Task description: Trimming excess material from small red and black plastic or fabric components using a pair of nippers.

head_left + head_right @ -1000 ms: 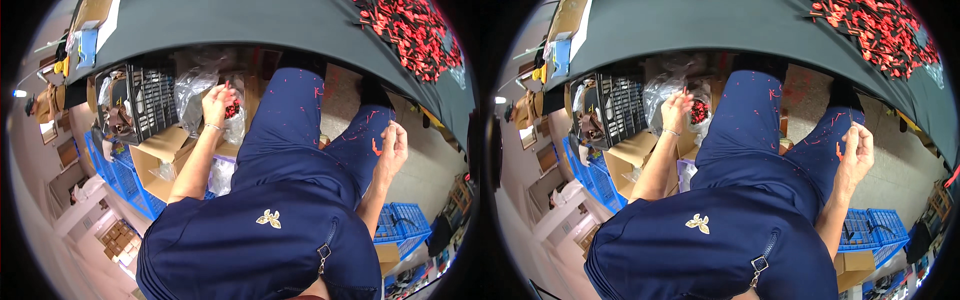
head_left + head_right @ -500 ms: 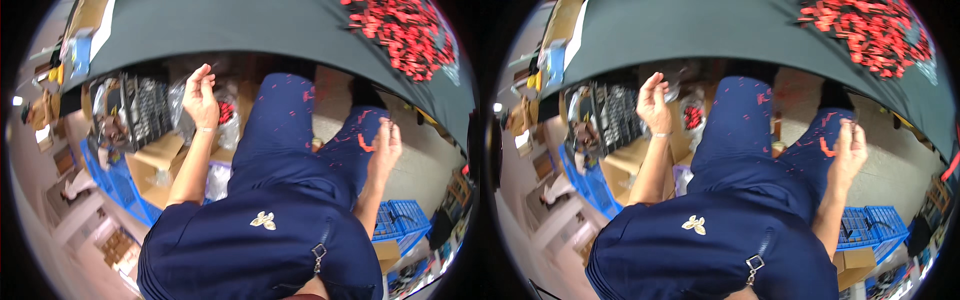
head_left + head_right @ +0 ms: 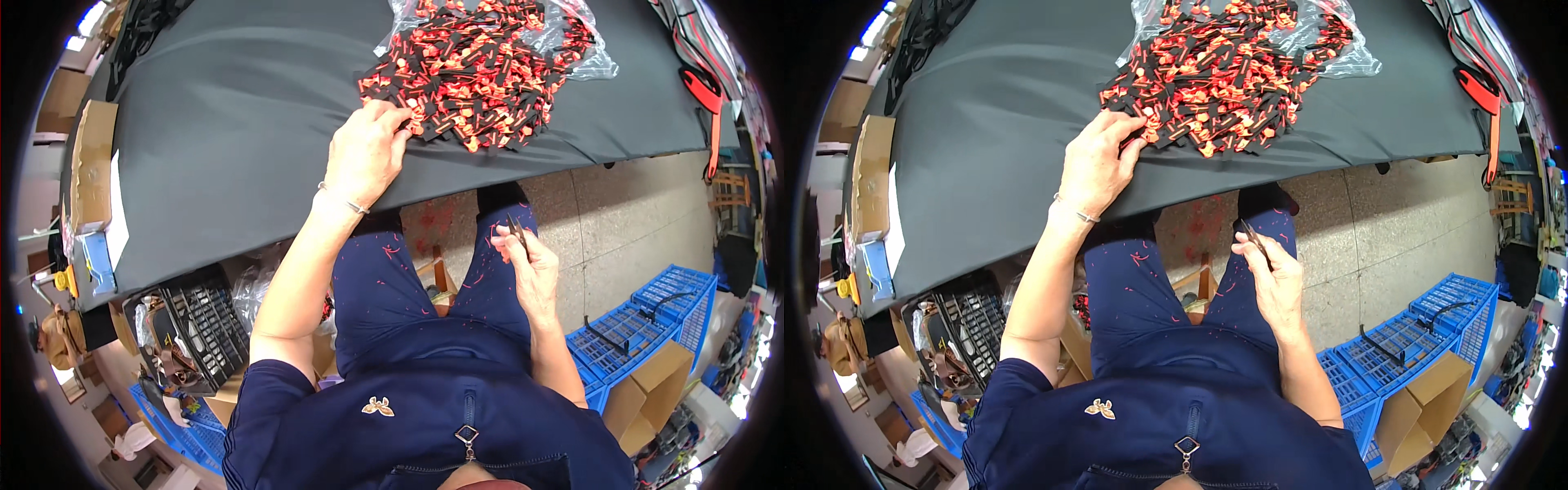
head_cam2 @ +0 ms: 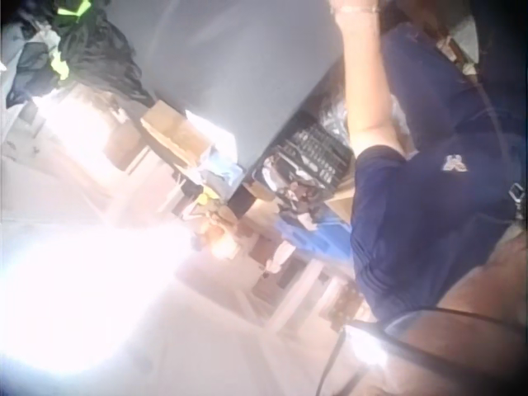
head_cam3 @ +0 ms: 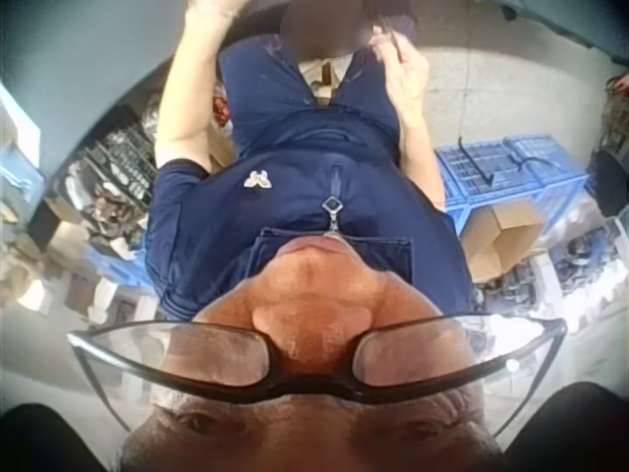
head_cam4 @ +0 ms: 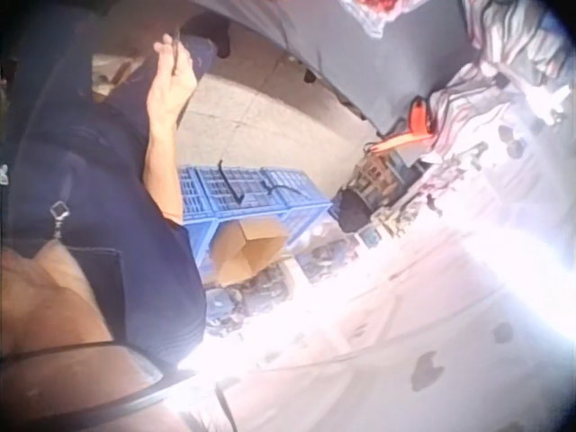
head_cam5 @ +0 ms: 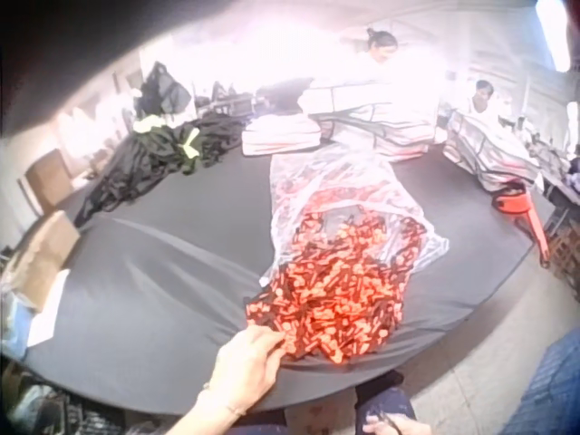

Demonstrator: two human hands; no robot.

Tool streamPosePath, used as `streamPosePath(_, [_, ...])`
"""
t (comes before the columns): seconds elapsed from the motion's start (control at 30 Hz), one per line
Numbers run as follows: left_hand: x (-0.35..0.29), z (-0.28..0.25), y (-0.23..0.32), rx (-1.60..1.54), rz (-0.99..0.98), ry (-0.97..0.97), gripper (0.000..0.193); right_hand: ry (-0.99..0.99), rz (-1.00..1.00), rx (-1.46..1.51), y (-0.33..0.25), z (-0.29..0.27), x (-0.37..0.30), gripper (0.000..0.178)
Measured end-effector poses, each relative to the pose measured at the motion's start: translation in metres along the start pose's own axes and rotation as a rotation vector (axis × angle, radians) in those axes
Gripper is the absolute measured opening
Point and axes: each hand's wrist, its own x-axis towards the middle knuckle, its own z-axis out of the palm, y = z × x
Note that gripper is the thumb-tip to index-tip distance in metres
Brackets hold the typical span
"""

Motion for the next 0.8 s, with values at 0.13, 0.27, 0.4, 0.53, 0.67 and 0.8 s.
streamPosePath(0.13, [-0.002,-0.007,-0.009,-0.082,-0.031,0.047,0.018,-0.006,0.068,0.086,0.003,-0.001,0.005,0.022])
streamPosePath(0.27, [-0.003,-0.009,-0.013,0.199,0.125,0.119,0.011,-0.04,0.095,0.13,-0.001,-0.003,0.014,0.023])
streamPosePath(0.4, [0.001,-0.009,-0.014,0.156,0.078,0.13,0.005,-0.006,0.069,0.201,-0.005,-0.002,0.018,0.024])
streamPosePath(0.53, [0.004,-0.019,-0.014,-0.149,-0.241,0.087,0.013,0.019,0.109,0.111,-0.015,-0.006,0.022,0.021])
streamPosePath(0.67, [-0.001,-0.022,-0.036,-0.644,-0.505,0.094,0.019,0.13,-0.107,0.155,-0.009,0.002,0.033,0.018])
streamPosePath(0.8, [-0.001,-0.013,-0.018,-1.157,-0.593,0.112,0.018,0.114,-0.134,0.27,-0.027,0.005,0.047,0.017])
